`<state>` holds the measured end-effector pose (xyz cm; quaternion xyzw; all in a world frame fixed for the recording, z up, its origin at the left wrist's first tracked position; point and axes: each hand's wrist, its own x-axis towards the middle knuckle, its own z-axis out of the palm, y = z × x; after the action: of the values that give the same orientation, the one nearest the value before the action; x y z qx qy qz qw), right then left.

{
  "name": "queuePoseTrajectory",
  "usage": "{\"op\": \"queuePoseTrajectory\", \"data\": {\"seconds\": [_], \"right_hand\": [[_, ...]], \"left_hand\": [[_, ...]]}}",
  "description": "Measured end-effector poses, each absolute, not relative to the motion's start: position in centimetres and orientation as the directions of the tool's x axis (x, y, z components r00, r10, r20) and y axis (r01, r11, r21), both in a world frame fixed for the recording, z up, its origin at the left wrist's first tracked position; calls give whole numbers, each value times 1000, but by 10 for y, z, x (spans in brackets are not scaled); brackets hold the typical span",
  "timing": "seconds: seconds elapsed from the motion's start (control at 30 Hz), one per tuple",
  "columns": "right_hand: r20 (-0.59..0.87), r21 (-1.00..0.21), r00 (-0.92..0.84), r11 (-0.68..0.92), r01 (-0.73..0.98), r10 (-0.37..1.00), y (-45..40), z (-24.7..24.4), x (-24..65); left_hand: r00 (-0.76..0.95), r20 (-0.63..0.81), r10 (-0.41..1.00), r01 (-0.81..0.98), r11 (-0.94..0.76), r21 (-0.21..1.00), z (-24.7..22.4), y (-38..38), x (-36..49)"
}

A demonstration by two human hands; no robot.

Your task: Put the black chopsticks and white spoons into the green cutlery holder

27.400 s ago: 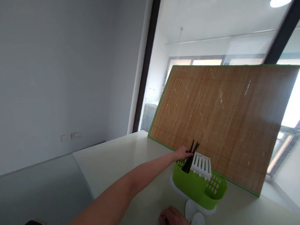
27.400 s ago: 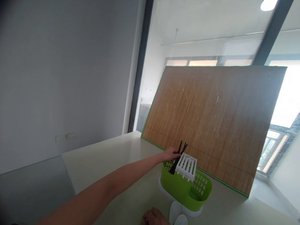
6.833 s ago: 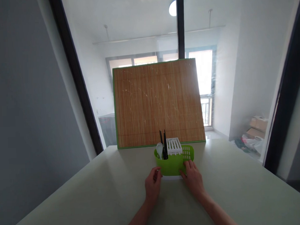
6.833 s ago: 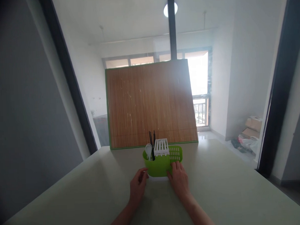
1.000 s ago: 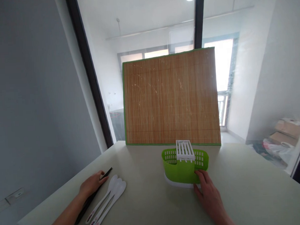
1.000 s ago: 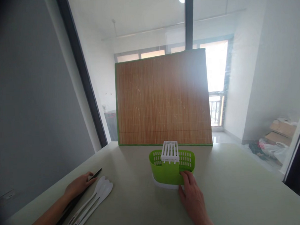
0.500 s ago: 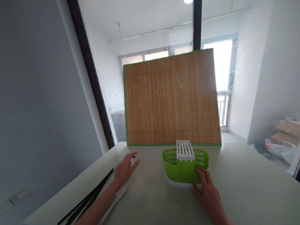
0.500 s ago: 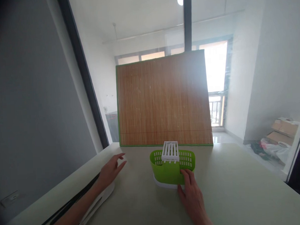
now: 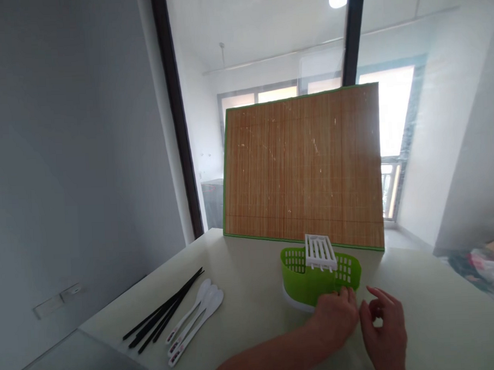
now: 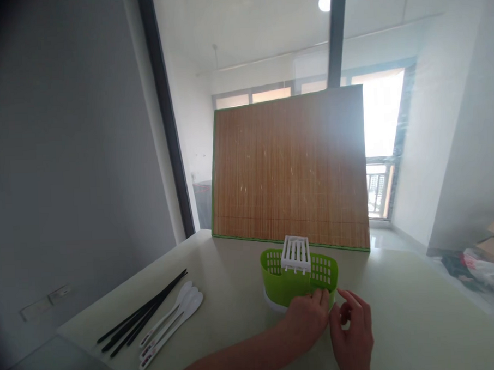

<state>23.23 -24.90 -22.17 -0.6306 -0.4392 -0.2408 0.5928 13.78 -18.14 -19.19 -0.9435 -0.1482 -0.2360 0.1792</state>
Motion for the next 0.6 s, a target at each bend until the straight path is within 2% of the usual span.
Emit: {"op": "queuePoseTrajectory", "data": {"seconds": [0.17, 0.3, 0.6], "right_hand": [[839, -491, 436, 107, 865, 325, -245, -227, 228], [833, -485, 417, 118, 867, 365, -244, -227, 220], [836, -450, 371, 118, 885, 404, -241, -231, 222]], "left_hand": [[853, 435, 286, 407, -888, -213, -204, -157, 141], [837, 349, 422, 495, -856, -152, -196, -128, 122], [692, 268, 670, 711, -697, -91, -176, -8, 18]]}}
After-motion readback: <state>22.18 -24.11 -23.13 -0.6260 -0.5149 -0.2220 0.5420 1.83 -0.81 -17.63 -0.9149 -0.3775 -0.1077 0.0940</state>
